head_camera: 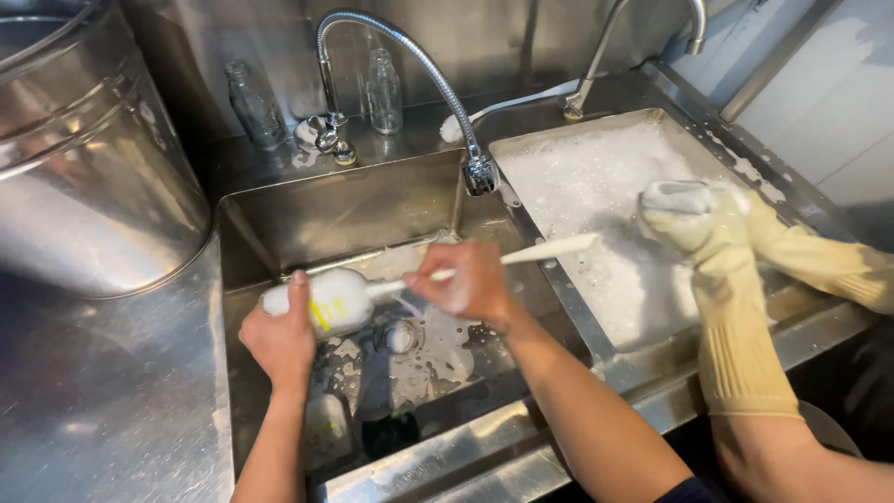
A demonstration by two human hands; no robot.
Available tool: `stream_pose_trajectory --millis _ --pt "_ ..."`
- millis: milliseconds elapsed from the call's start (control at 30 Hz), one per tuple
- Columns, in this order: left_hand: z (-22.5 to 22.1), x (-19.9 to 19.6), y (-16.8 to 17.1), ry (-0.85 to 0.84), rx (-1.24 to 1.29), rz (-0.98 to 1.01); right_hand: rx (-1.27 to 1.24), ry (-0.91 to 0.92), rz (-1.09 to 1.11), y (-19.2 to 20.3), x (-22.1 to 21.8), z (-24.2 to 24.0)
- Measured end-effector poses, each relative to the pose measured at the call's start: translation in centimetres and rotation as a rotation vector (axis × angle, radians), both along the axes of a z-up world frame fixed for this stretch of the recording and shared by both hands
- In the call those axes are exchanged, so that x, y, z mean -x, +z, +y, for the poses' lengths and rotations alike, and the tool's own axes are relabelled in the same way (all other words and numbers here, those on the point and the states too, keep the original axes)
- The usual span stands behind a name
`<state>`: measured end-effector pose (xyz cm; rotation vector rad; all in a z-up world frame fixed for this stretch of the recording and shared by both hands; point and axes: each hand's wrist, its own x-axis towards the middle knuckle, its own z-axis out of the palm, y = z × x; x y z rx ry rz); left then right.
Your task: Washing and scrubbing plastic and glass bottles in an industrial sink using a sponge and a bottle brush.
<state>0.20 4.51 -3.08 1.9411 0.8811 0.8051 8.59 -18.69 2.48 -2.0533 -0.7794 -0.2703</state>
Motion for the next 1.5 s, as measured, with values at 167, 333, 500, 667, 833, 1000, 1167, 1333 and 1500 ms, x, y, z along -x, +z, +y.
stream_pose_trajectory --millis 167,333,500,667,833,1000,1167,1333,1500 --pt "-0.3 0.3 1.5 0.054 0.079 0.014 0.14 -0.087 0.026 -0.4 -0.1 -0.4" --pt "-0.7 0.2 3.0 0.037 0.201 0.042 0.178 -0.062 0.038 -0.7 -2.4 -3.4" --pt "-1.8 -0.2 3.0 -0.064 0.141 0.15 0.291 -0.034 0.231 -0.9 -0.4 -1.8" --pt "-0.8 0.4 3.4 -0.032 0.223 0.095 0.332 -0.027 0.246 0.3 -0.3 -2.1" --pt "-0.3 -0.2 3.5 -0.049 0.303 0.105 0.382 0.012 0.283 0.9 -0.9 -3.3" --pt "-0.5 -1.0 0.2 -0.132 0.377 0.224 0.392 0.034 0.11 1.2 1.7 -0.8" --pt "0.2 -0.7 1.5 -0.033 0.4 0.118 0.375 -0.023 0.009 -0.8 -1.3 -3.3" --pt "0.2 -1.8 -1.3 -0.004 0.324 0.093 0.448 -0.026 -0.326 -2.8 -0.4 -1.8" --pt "-0.4 -2.0 -1.8 -0.03 0.48 0.055 0.357 -0.066 -0.334 -4.2 -1.0 -0.9"
